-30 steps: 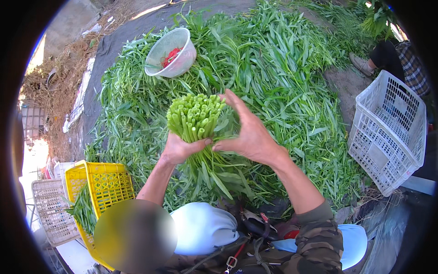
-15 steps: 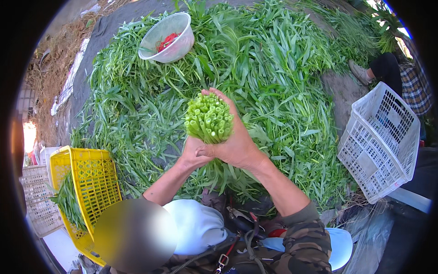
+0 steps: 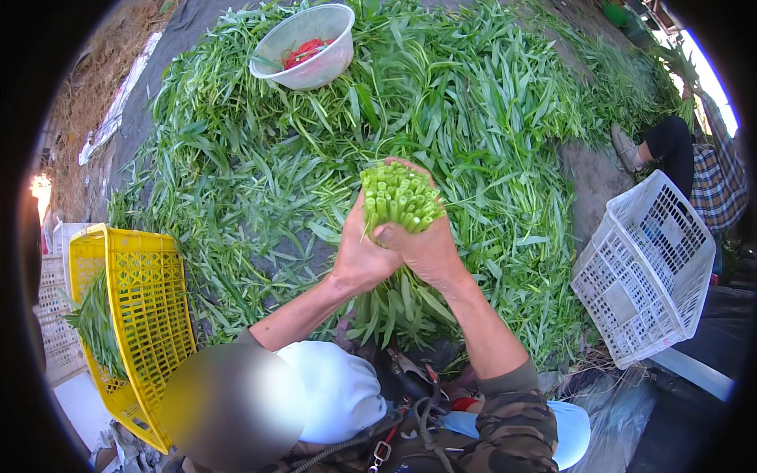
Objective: The person gathers green leafy vegetables, aligns them into bundles, and secures them with rubber bands. The person also uses a knife to trim the ends of the bundles and places the finished bundles into a yellow crate.
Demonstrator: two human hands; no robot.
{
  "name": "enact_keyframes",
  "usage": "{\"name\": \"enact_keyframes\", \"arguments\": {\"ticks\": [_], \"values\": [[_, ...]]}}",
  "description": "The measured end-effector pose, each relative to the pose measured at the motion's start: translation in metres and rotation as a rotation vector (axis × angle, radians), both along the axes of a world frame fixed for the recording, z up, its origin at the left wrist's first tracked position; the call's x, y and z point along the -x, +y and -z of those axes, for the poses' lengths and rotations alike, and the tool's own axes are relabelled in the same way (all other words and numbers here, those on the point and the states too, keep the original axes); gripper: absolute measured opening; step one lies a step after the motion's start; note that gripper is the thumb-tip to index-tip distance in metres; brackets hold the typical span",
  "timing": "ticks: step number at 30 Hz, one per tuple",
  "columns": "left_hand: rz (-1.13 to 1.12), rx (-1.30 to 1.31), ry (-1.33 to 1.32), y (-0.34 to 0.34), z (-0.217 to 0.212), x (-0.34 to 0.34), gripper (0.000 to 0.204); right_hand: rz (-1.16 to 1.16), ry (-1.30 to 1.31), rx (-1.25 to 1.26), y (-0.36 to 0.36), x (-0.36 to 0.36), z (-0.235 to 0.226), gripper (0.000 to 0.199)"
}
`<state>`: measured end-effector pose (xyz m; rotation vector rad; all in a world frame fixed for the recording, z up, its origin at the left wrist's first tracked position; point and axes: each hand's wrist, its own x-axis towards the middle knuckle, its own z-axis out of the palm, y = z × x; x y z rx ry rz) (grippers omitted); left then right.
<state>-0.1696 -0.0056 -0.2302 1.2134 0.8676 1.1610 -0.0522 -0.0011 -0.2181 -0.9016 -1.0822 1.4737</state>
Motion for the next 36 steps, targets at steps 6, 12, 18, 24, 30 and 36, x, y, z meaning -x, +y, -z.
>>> {"name": "enact_keyframes", "arguments": {"ticks": [6,12,18,24,30,36], "values": [[-0.006,0.027,-0.008,0.003,0.002,0.006,0.062,0.133,-0.239,-0.217,0.002,-0.006,-0.012,0.105],[-0.123,-0.038,0.251,0.010,0.009,0.011,0.056,0.178,-1.212,-1.099,0.011,-0.014,-0.053,0.043],[-0.076,-0.014,0.401,0.007,0.003,0.021,0.056,0.272,-1.198,-0.864,0.010,-0.024,-0.066,0.010],[0.067,-0.112,0.459,-0.002,0.001,0.021,0.053,0.157,-1.031,-0.504,0.022,-0.050,-0.072,0.024],[0.180,-0.179,0.461,-0.006,-0.001,0.021,0.058,-0.202,-0.747,-0.362,0.025,-0.043,-0.075,0.014],[0.119,-0.152,0.226,0.000,-0.002,0.027,0.061,0.291,-0.925,-0.128,0.031,-0.076,-0.056,0.017]]}}
